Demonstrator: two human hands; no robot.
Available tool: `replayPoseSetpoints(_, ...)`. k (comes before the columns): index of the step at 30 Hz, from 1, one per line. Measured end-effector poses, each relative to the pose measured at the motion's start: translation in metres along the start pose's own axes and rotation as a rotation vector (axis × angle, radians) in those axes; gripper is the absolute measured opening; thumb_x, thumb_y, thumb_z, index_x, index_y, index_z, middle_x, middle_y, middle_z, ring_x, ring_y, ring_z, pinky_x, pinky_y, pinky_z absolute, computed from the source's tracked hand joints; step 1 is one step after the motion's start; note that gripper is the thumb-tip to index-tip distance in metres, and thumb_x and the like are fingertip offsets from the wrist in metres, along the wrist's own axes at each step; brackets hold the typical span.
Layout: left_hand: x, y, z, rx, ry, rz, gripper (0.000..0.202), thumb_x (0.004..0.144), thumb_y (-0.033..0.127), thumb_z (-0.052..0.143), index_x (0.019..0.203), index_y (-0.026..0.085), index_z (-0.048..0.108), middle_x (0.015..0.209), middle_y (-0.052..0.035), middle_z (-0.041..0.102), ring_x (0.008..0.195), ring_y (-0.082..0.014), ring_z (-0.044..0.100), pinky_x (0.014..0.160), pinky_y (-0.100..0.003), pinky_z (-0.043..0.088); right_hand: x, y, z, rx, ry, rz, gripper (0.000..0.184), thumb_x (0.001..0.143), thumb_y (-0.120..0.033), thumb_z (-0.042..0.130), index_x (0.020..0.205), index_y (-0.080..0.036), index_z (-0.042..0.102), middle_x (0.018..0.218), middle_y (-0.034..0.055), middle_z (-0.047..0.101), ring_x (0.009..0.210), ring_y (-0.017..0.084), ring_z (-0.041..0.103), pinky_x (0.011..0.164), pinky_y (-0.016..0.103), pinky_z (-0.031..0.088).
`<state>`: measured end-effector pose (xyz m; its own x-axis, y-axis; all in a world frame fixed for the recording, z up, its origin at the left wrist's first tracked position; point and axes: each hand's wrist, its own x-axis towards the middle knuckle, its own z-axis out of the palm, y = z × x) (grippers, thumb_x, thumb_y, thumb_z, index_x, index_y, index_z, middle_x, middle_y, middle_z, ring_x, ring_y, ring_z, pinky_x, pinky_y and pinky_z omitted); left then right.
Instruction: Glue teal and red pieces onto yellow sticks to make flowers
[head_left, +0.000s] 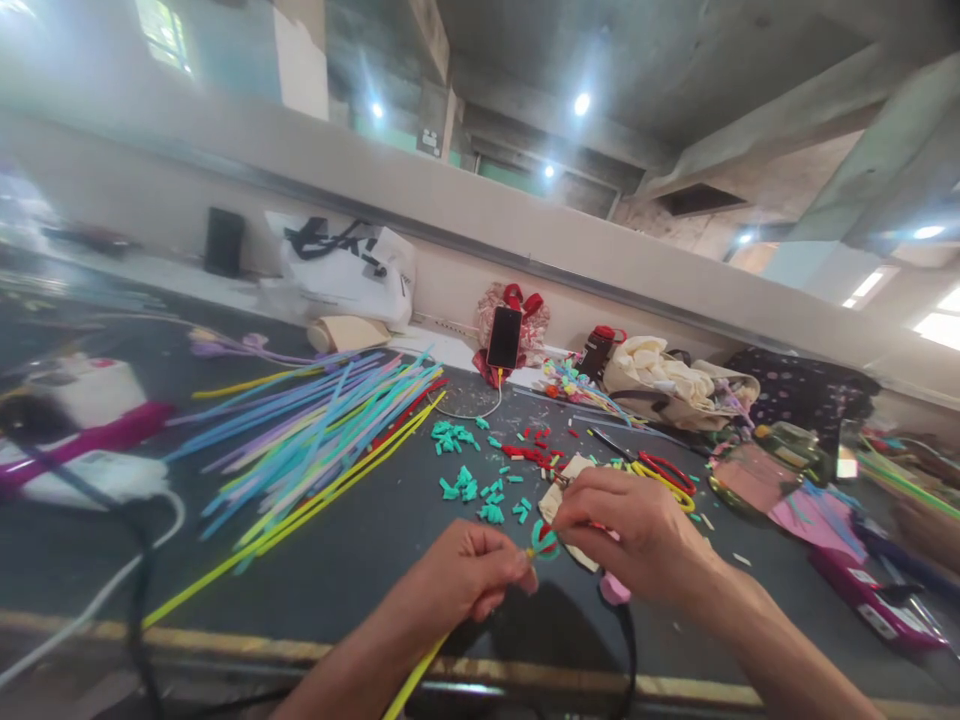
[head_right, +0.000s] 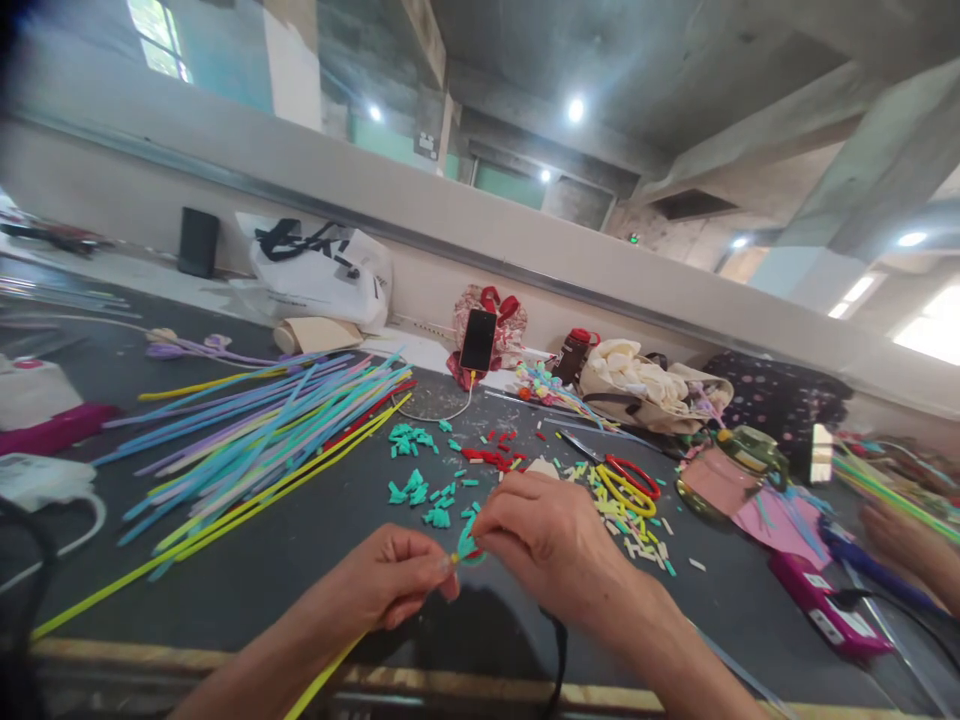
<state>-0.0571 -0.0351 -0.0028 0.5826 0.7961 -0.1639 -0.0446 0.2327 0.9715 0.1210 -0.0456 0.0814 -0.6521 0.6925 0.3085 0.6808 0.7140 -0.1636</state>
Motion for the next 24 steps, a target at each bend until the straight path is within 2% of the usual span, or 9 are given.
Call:
replayPoseSetpoints(8, 0.0013, -0.0016, -0.0005, -0.015, -0.045, 0.016, 0.024, 0.069, 0.026, 0.050, 0.053, 0.013, 0.061, 0.028, 0.0093, 0.032, 0.028, -0.0037, 0.021, 0.035, -0.020, 0.012, 0.0018, -0.0009, 0.0063, -0.004, -0.092, -0.014, 0.013, 0.079, -0.018, 0.049, 0.070, -0.019, 0.058, 0.071, -0.0009, 0.057, 0.068, 0.009, 0.053, 0.061, 0.020, 0.037)
replayPoseSetpoints(24, 0.0030, -0.0054, -0.0006, 0.027, -0.031, 0.054, 0.023, 0.068, 0.025, 0.049, 0.054, 0.013, 0.062, 0.028, 0.0094, 0.032, 0.028, -0.0043, 0.020, 0.034, -0.021, 0.012, 0.0042, -0.0039, 0.0082, -0.140, -0.127, -0.054, 0.016, 0.080, -0.015, 0.047, 0.066, -0.018, 0.056, 0.065, -0.0005, 0.056, 0.066, 0.011, 0.050, 0.060, 0.021, 0.035)
